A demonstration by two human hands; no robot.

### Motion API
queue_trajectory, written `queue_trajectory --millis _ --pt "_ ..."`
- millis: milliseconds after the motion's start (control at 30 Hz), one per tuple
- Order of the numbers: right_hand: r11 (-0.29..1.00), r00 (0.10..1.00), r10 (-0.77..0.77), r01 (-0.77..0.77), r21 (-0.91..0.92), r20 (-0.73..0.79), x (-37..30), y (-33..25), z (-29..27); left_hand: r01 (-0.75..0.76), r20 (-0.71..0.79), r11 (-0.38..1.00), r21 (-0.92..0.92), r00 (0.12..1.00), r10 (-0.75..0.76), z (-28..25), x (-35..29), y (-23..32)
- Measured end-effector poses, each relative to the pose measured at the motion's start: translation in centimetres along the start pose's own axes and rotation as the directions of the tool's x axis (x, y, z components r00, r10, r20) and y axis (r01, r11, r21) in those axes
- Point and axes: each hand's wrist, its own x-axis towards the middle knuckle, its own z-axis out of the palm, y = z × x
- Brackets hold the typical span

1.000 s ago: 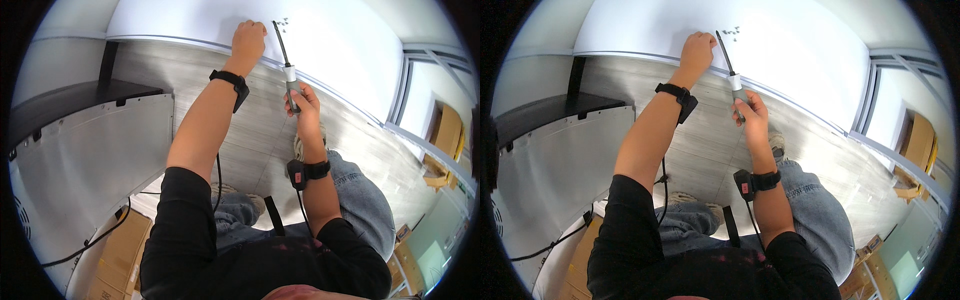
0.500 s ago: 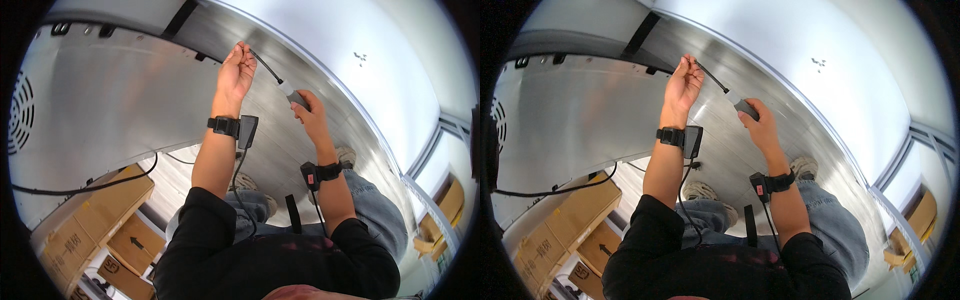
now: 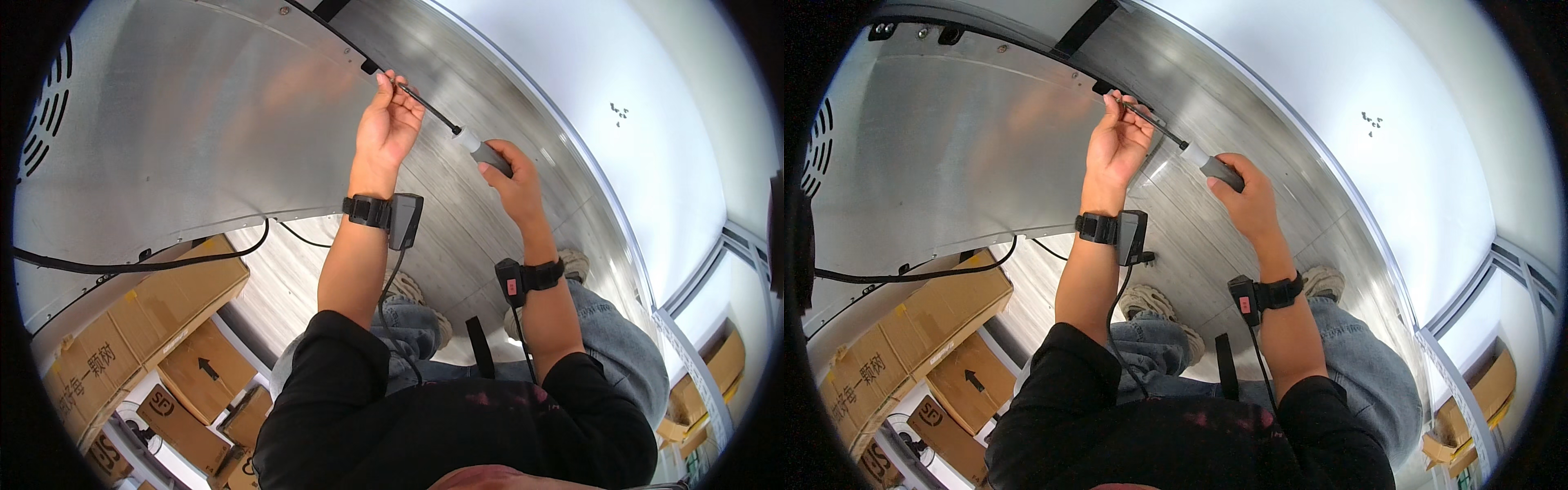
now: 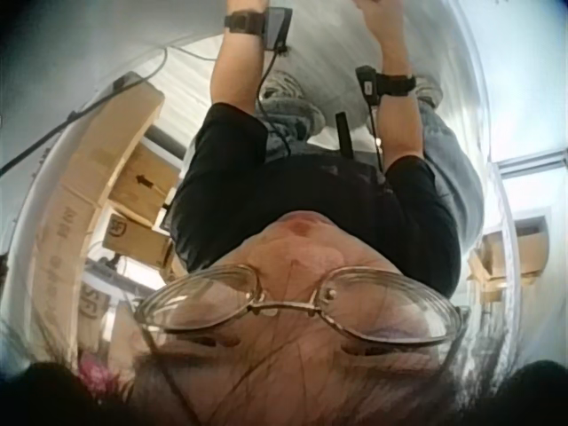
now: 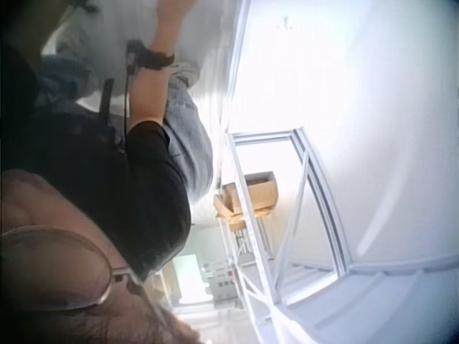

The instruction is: The person uses a screwdriver to fasten screws into the back panel of a small electronic device. After securing the screws, they wipe the device's exterior with a blue cloth.

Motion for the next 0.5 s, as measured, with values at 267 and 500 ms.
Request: queue_trajectory --millis 267,500 --pt "0.997 0.999 -0.033 0.032 -0.072 -0.007 -0.4 -0.3 -0.1 0.028 0.042 0.999 -0.025 0.999 -0.027 -0.5 -0.2 -0.2" --pt "0.998 0.998 0.06 -0.06 -0.014 0.022 -0.5 0.0 0.0 0.065 0.097 0.998 -0.018 0.993 -0.063 -1.7 -0.1 0.3"
